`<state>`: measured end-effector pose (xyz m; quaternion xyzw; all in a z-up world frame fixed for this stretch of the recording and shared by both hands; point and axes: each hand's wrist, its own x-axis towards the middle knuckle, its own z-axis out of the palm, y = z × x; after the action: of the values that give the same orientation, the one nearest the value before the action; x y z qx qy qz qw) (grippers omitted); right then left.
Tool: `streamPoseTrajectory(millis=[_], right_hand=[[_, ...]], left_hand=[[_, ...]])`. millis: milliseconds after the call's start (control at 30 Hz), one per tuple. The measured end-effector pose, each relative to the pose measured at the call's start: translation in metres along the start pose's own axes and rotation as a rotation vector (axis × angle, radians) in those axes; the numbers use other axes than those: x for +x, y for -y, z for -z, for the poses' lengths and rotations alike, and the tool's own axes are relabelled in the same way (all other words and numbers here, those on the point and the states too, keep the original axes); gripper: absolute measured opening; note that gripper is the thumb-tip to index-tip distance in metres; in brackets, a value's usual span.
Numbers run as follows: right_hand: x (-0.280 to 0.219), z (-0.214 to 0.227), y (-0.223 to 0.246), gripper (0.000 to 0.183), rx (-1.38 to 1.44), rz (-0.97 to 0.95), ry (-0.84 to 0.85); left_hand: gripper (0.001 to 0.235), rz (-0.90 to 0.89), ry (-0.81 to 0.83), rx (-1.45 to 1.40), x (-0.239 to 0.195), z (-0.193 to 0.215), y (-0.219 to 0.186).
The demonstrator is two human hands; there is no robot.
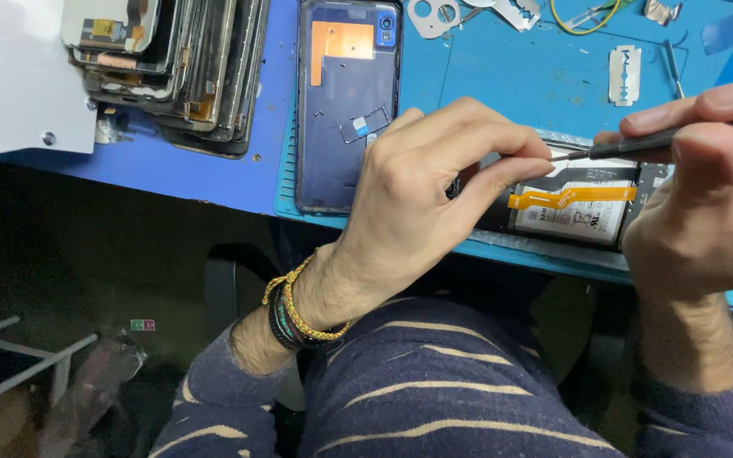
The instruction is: Reassembling internal components of a disassembled smartphone, connecting flexible cables, and securing parts with screws.
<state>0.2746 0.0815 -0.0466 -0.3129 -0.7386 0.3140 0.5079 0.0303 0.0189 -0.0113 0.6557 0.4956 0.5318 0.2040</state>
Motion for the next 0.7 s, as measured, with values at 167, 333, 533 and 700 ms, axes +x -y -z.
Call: streamPoseTrajectory(millis=[167,333,533,700], right_hand=[[0.0,0.002,0.007,0.038,-0.03,-0.024,0.013],[0.016,-0.002,0.027,0.034,-0.158,0.183,0.182],[0.014,-0.001,0.061,0.016,-0.267,-0.207,0.271],[0.021,-0.009,0.066,0.018,-0.332,-0.06,0.338]], left_hand=[[0.01,-0.016,-0.009,0.017,0.001,0.002,-0.005],[0.011,-0.02,-0.015,0.079,0.0,0.003,-0.009],[0.012,-0.044,0.003,0.261,-0.005,0.003,-0.019],[0.018,0.037,0.082,0.331,-0.02,-0.009,-0.019]])
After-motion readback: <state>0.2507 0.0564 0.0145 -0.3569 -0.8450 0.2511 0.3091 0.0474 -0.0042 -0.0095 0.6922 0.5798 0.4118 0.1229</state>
